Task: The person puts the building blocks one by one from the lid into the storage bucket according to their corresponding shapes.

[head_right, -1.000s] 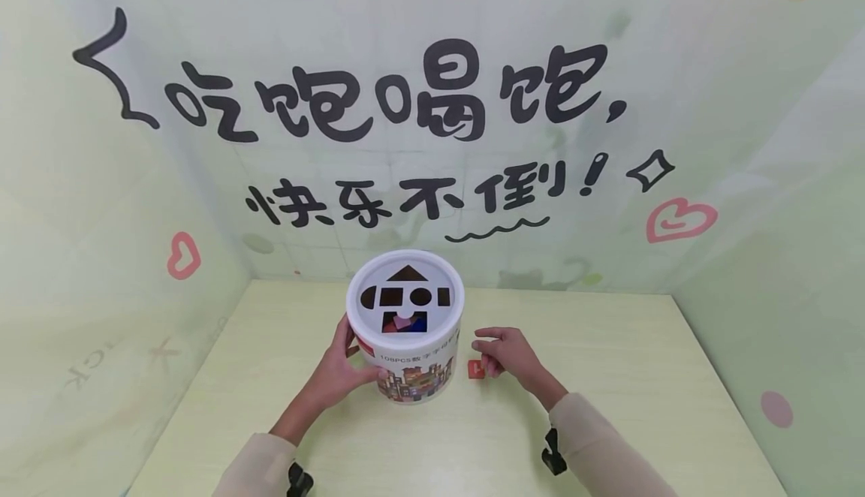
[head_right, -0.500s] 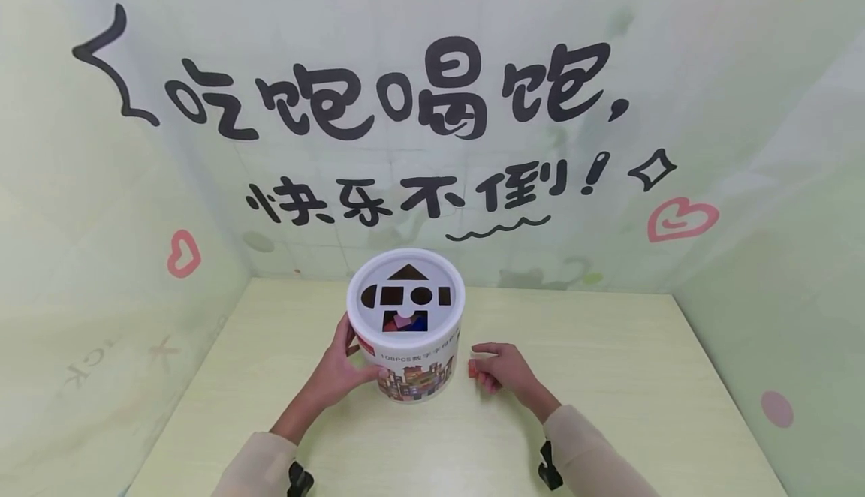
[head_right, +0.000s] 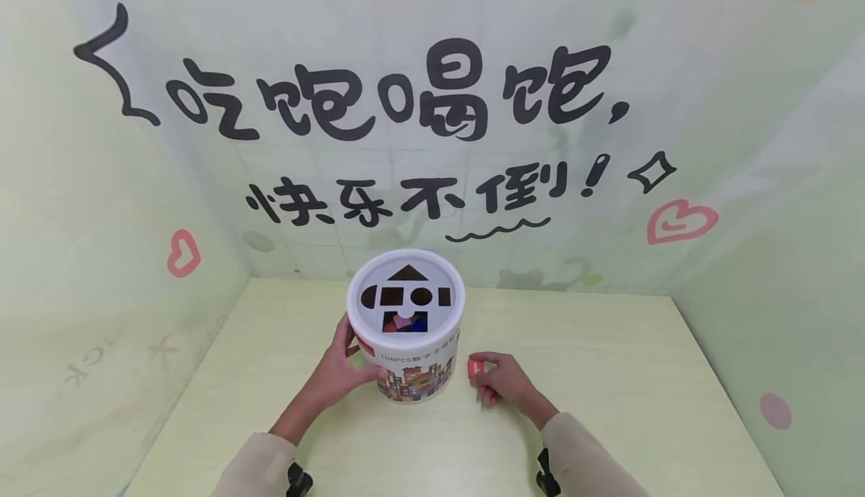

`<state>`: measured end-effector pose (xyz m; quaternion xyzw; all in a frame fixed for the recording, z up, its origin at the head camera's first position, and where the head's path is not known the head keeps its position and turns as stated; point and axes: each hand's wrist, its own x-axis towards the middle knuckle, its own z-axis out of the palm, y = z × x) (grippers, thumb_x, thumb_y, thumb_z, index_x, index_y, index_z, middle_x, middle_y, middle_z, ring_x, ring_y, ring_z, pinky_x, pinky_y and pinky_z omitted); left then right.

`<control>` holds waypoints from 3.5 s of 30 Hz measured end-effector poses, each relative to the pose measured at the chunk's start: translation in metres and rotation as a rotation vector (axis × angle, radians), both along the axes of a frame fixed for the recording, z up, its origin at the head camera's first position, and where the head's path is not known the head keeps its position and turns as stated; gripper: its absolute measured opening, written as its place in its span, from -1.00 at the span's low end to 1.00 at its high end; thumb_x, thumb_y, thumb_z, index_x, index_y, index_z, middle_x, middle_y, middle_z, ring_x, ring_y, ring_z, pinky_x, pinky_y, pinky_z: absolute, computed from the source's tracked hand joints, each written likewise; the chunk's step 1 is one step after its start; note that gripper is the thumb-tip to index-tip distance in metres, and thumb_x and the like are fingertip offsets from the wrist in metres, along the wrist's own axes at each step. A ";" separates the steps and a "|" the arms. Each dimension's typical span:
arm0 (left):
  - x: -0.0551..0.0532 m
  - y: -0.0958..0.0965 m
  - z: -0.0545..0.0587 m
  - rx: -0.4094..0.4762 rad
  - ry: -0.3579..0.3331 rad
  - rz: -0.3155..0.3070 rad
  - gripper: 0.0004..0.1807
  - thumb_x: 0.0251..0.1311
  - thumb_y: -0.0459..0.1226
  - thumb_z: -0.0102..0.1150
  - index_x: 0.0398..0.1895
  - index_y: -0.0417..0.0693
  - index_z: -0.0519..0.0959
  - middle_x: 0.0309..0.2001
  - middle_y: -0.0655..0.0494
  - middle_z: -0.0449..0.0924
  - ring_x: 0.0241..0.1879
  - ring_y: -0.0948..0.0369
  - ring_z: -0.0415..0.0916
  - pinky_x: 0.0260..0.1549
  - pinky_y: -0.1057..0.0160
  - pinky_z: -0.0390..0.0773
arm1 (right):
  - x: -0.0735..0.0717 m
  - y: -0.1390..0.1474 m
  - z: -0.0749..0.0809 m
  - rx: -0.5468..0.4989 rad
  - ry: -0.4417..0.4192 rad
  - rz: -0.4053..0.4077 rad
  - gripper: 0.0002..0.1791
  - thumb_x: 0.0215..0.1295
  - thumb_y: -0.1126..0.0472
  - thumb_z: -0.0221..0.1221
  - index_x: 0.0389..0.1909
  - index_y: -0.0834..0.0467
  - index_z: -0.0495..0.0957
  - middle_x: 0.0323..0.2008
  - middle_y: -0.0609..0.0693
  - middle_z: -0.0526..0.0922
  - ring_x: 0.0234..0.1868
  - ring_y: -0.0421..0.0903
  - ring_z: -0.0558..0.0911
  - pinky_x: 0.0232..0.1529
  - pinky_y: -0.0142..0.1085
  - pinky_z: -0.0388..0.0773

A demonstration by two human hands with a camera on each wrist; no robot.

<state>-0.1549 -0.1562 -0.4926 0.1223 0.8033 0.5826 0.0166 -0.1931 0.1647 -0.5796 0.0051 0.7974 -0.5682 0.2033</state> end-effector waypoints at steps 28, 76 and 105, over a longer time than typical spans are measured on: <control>0.001 -0.001 0.001 -0.019 -0.019 -0.004 0.32 -0.14 -0.16 0.57 0.56 0.12 -0.21 0.54 0.00 -0.03 0.51 -0.04 -0.07 0.35 -0.17 0.23 | -0.009 0.003 0.018 0.028 0.043 0.007 -0.58 0.18 0.34 0.20 0.08 0.36 0.54 -0.70 0.01 0.54 -0.70 -0.18 0.48 -0.65 -0.37 0.51; 0.000 -0.003 0.000 -0.027 -0.014 -0.011 0.30 -0.14 -0.15 0.57 0.56 0.11 -0.19 0.53 0.01 -0.02 0.50 -0.05 -0.07 0.35 -0.20 0.22 | -0.042 0.013 0.154 0.201 0.256 0.208 -0.48 0.27 0.18 0.26 0.20 0.30 0.46 -0.63 0.11 0.58 -0.70 -0.11 0.53 -0.62 -0.21 0.61; -0.001 -0.003 0.002 -0.040 -0.018 -0.013 0.31 -0.13 -0.15 0.57 0.56 0.11 -0.21 0.54 0.00 -0.04 0.51 -0.06 -0.08 0.35 -0.21 0.19 | -0.043 -0.018 0.209 0.198 0.332 0.286 -0.59 0.30 0.18 0.24 0.15 0.16 0.55 -0.61 0.13 0.59 -0.69 -0.05 0.54 -0.59 -0.20 0.62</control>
